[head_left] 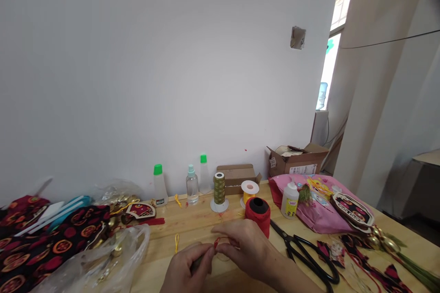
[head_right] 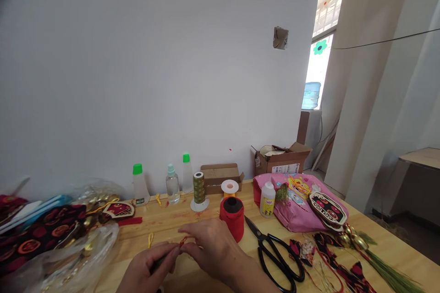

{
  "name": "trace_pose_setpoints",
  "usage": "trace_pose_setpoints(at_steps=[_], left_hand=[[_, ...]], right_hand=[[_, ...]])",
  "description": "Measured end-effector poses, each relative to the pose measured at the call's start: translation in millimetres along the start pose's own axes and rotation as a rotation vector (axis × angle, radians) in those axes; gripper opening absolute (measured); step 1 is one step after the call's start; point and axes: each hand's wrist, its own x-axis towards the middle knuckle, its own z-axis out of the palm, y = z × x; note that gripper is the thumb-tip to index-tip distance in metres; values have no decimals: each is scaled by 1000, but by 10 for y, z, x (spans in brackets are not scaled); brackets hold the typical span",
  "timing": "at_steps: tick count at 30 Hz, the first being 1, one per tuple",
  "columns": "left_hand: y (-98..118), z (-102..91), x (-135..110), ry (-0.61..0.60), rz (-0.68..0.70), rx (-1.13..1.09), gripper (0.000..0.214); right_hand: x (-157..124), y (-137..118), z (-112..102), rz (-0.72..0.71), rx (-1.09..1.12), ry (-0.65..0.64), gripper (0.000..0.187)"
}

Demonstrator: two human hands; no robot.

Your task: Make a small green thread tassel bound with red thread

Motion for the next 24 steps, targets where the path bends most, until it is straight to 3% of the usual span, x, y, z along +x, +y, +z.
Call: trace_pose_setpoints(at_steps=[2, 5, 8, 13, 24], left_hand=[[-5, 2, 3, 44, -35, -91, 34], [-17, -5, 10, 121, -114, -215, 33], [-33, -17, 20, 145, -170, -344, 36], [-51, -7, 17, 27, -199, -594, 38], [39, 55, -51, 30, -178, -581, 35]], right_hand=[[-5, -26, -10, 88, 17, 12, 41], [-11, -70, -10, 130, 27, 40, 32], [-5, -96, 14, 73, 75, 48, 15], [19, -84, 77, -71, 116, 55, 22], [-1, -16, 31, -159, 26, 59, 24]])
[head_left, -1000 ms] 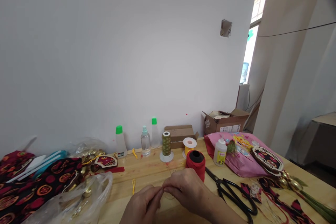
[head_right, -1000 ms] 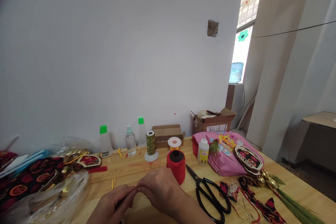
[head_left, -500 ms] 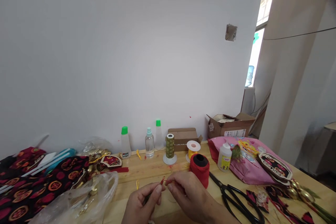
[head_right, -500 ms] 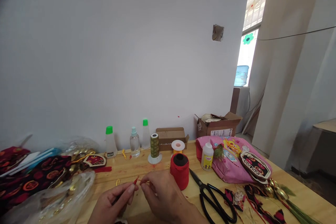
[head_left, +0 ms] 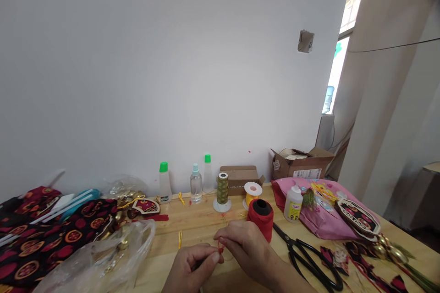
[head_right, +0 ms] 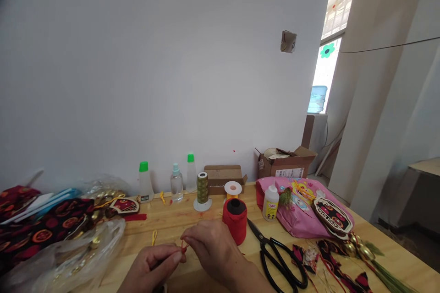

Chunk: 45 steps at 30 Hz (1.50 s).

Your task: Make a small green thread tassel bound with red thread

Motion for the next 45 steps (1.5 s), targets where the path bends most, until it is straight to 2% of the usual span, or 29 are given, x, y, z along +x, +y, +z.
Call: trace_pose_setpoints(at_steps=[4, 8, 11, 14, 19, 23, 28, 31, 35, 38, 40, 41, 45], left_hand=[[0, -32, 23, 9, -46, -83, 31], [-22, -88, 62, 12, -80, -157, 34], [-39, -112, 75, 28, -81, -196, 37], [-45, -109, 72, 38, -70, -195, 40], [-32, -85, 70, 70, -20, -59, 40], [12, -78, 57, 96, 85, 142, 36], [65, -47, 1, -1, 246, 434, 24], [69, -10, -29, -82, 356, 586, 28], [58, 5, -38, -96, 533, 796, 32], [40, -40, -17, -13, 541, 796, 28], [32, -83, 4, 50, 519, 791, 26], [30, -101, 14, 70, 506, 799, 25], [29, -122, 31, 67, 472, 856, 27]], right_hand=[[-34, -11, -55, -21, -164, 37, 25], [-52, -31, -89, -168, -343, 64, 26], [-35, -57, -97, -273, -376, 85, 26], [-19, -85, -84, -267, -344, 52, 27], [-20, -105, 25, -177, -165, 73, 29], [-21, -134, 112, -108, 21, 104, 30], [-10, -163, 63, -34, 95, 57, 26], [24, -119, 18, 144, 207, 92, 24], [53, 12, 61, 472, 569, 109, 25], [38, 48, 148, 512, 621, 87, 29], [14, 9, 191, 426, 520, 91, 27], [-1, -24, 199, 339, 397, 94, 26], [-48, -148, 144, -58, -253, 67, 26]])
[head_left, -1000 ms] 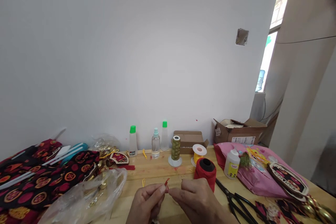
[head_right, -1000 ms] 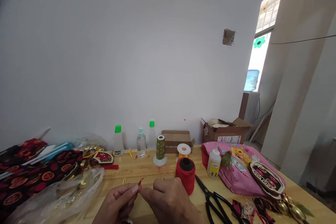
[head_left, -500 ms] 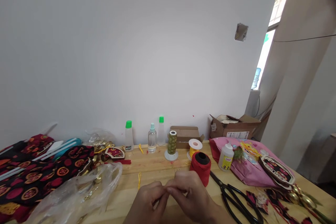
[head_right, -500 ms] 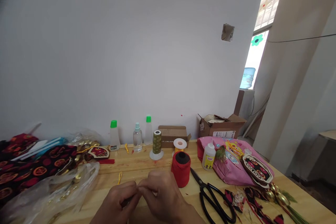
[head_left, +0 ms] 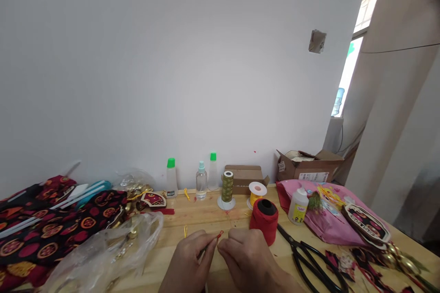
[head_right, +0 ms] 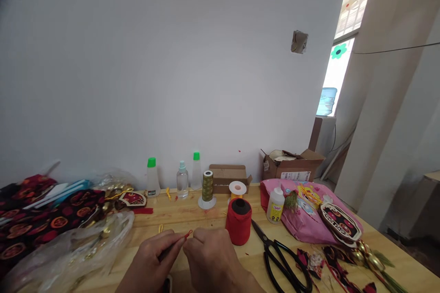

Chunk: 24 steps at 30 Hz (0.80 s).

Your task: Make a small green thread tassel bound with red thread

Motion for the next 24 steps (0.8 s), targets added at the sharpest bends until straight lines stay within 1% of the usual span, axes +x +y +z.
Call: trace_pose_setpoints(at_steps=[1, 2, 4, 6, 8, 9, 10, 11, 13, 15, 18, 20, 22, 24], left_hand=[[6, 8, -2, -12, 10, 5, 27], [14, 20, -6, -22, 28, 5, 28], [35, 50, -17, -44, 86, -3, 27], [53, 79, -28, -59, 150, -21, 26], [63, 99, -36, -34, 178, -59, 23], [63, 105, -38, -18, 178, -82, 22], [59, 106, -39, 0, 168, -103, 20], [51, 104, -38, 16, 149, -118, 19], [26, 87, -32, 34, 98, -114, 17], [-3, 62, -23, 49, 55, -81, 18], [-33, 37, -17, 15, 51, 11, 20], [-36, 40, -22, -10, 68, 64, 22], [-21, 48, -32, -23, 91, 83, 25], [10, 48, -40, -35, 148, 75, 26]], right_hand=[[0, -5, -31, -33, -61, -11, 25], [5, 1, -61, -37, -72, -24, 24], [29, 37, -111, 30, 37, -29, 21], [66, 89, -136, 205, 267, -18, 17], [100, 140, -128, 406, 541, -21, 15], [111, 160, -112, 483, 649, -28, 17], [116, 174, -89, 530, 721, -31, 20], [115, 182, -62, 544, 749, -25, 22], [97, 176, -6, 483, 673, 3, 22], [65, 144, 33, 353, 492, 28, 20], [16, 76, 29, 114, 193, -10, 22], [0, 43, -13, -5, 19, -46, 24], [9, 38, -66, -53, -55, -63, 24], [37, 61, -108, -2, 37, -40, 21]])
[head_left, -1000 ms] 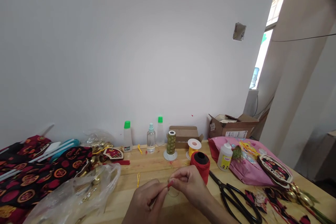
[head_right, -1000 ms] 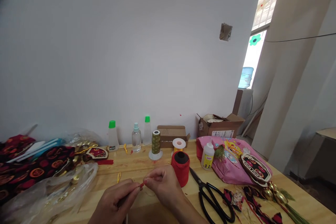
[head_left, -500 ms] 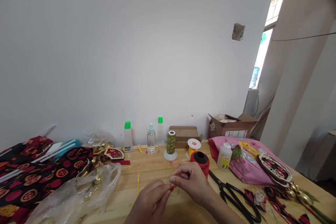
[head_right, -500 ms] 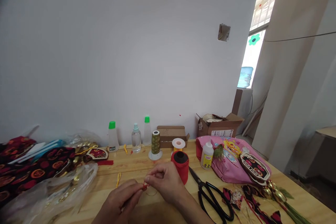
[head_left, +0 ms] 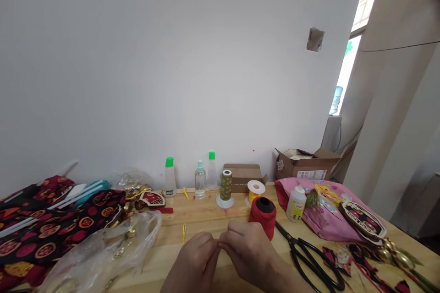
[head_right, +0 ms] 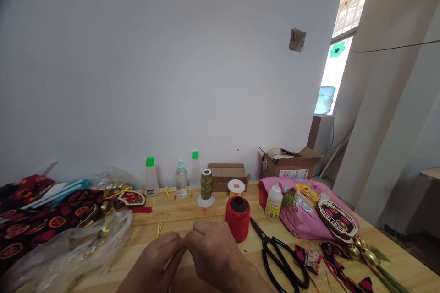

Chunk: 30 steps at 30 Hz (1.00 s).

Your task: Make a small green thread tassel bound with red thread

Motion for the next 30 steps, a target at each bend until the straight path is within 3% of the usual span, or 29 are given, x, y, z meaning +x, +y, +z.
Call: trace_pose_setpoints(at_steps=[3, 6, 9, 13, 16, 20, 24, 27, 30], left_hand=[[52, -25, 7, 46, 106, -28, 23], [55, -41, 17, 127, 114, -63, 22], [3, -34, 16, 146, 42, -70, 20], [-53, -11, 8, 79, -58, -38, 20], [-40, 13, 5, 50, -48, -16, 24], [16, 34, 3, 25, 78, -43, 22], [35, 14, 13, 103, 163, -95, 16], [-3, -18, 26, 150, 81, -71, 16], [-48, -37, 36, 150, 27, -15, 17]], right_hand=[[45, 63, -15, 179, 275, 69, 15], [54, 111, 30, 299, 432, 68, 15], [28, 105, 89, 249, 397, 37, 15], [-12, 24, 96, 50, 96, -34, 20], [-17, -23, 32, -40, -81, -64, 19], [26, 29, -59, 85, 139, 7, 16], [51, 125, -24, 255, 362, 66, 17], [26, 116, 65, 216, 333, 49, 19], [-9, 36, 119, 67, 130, 2, 21]])
